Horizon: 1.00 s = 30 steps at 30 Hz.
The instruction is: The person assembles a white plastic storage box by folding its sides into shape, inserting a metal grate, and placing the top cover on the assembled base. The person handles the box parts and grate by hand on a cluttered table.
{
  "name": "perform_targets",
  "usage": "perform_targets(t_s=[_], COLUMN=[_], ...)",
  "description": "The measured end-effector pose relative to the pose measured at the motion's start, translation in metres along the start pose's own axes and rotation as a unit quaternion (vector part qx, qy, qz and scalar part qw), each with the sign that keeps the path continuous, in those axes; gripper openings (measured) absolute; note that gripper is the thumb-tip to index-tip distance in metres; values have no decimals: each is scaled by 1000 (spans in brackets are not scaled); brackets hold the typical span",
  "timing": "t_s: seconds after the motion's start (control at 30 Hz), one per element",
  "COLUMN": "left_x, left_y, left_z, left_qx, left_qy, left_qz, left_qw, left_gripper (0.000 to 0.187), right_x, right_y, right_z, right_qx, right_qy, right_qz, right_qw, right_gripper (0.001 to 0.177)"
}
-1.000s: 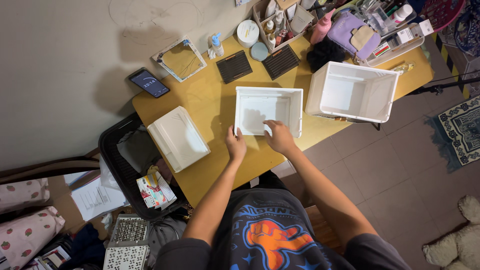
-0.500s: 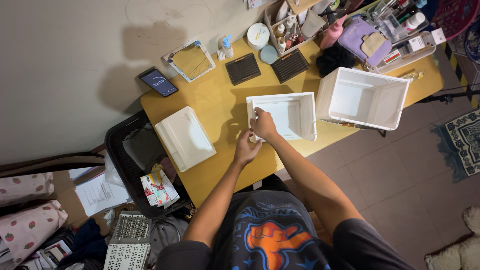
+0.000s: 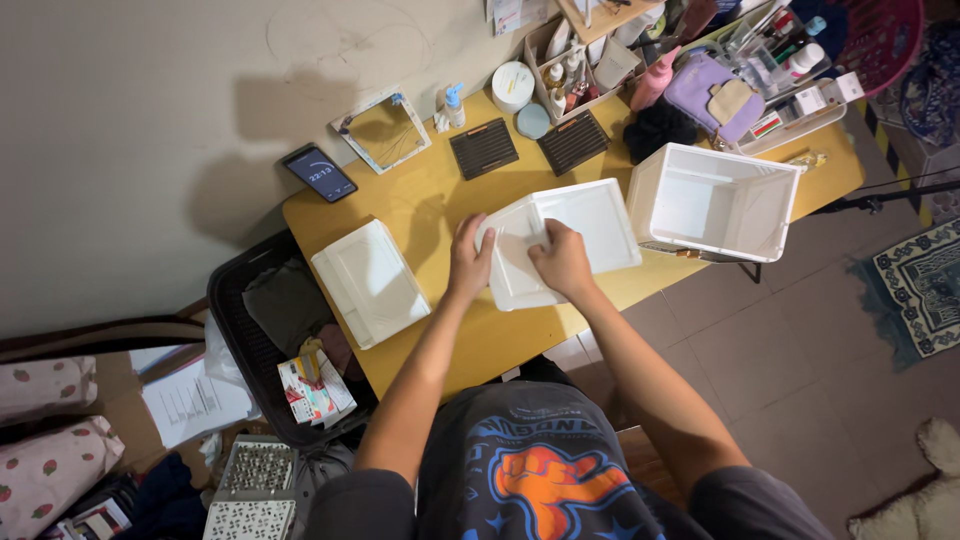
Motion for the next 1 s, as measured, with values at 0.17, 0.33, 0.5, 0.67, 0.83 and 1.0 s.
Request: perform_targets(t_s=[0.17,0.33,0.5,0.67,0.83,1.0], left_x=[70,150,240,289,293,300], left_y=[31,47,46,35,25,28], left_z=[-28,-47,-53,-47,-45,-29], left_qx=[-51,-184,-234,-253,-329,-320], left_qy=[-16,-37,-178,-276,-255,-277], left_qz=[-48,12,3,-33,57,118], left_qw=[997,982,956,927,908,898], left_gripper=[27,30,40,37,27,27], right_x=[0,-27,-75,-117,-133,-148], right_y=[39,88,128,144,140,136], right_z=[20,44,80,110,127,130], right_qx=[-17,-5,-42,-87,-134,-161], right_qy=[-15,24,28,17,-14,3], right_qz=[-117,-122,-115,-102,-123,-141], right_qw=[993,992,992,991,983,977], right_gripper=[23,16,13,15,20,22])
Point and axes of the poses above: each hand's wrist, its own z-axis away from the middle knuckle, its own y-axis out of the back of the hand, x = y × z, the point moved 8 cm from there along -z, towards the middle knuckle, and after that the axes turned 12 degrees about -x, right-handed, at the moved point
